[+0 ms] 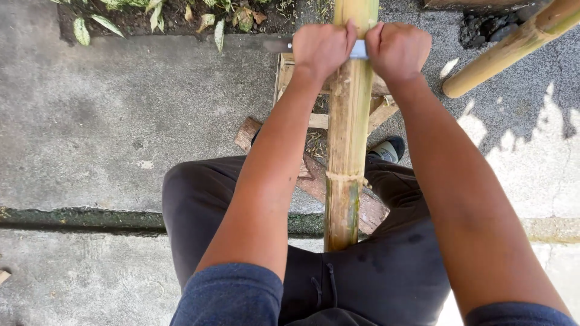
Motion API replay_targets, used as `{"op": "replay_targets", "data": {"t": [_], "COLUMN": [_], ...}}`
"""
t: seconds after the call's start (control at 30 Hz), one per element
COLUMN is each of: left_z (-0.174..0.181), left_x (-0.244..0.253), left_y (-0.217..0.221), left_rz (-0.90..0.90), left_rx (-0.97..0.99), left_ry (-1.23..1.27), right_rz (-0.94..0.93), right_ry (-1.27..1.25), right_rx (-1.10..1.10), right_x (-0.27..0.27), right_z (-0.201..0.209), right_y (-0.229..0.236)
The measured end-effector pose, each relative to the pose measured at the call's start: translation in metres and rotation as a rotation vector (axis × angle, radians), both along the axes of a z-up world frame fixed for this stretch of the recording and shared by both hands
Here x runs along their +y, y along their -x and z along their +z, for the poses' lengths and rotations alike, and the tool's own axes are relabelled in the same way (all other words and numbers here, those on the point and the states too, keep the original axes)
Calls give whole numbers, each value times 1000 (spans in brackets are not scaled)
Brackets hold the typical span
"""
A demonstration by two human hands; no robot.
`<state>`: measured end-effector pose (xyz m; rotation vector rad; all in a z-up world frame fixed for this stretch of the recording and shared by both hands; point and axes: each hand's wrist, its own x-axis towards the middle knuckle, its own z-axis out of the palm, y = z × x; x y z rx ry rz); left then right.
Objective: Shave the outer layer of a bamboo pole using a small knife.
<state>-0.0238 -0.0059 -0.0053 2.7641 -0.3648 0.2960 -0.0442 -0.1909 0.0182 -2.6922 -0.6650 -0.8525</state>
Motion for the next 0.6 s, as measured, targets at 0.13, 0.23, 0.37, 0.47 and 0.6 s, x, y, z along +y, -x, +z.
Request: {"op": "replay_targets", "data": {"t": [0.13, 0.23, 0.37, 0.47, 0.6], "left_z": [5, 11, 17, 12, 14], "left_x": [1, 2, 2, 3, 0], "left_y": [-8, -1, 14, 24, 32], "left_rz": [32, 28, 15, 20, 18], "left_rx": [-227, -250, -210, -236, -284], "left_ry": [27, 45, 65, 77, 66], "right_rz": [28, 32, 43, 58, 69], "right_ry": [-6, 37, 41, 19, 2], "right_rx": [-56, -104, -88, -74, -78], "right_x": [0, -1, -3, -1, -3], "right_z": [4, 3, 4, 6, 9], "right_y": [-14, -11, 0, 9, 18]}}
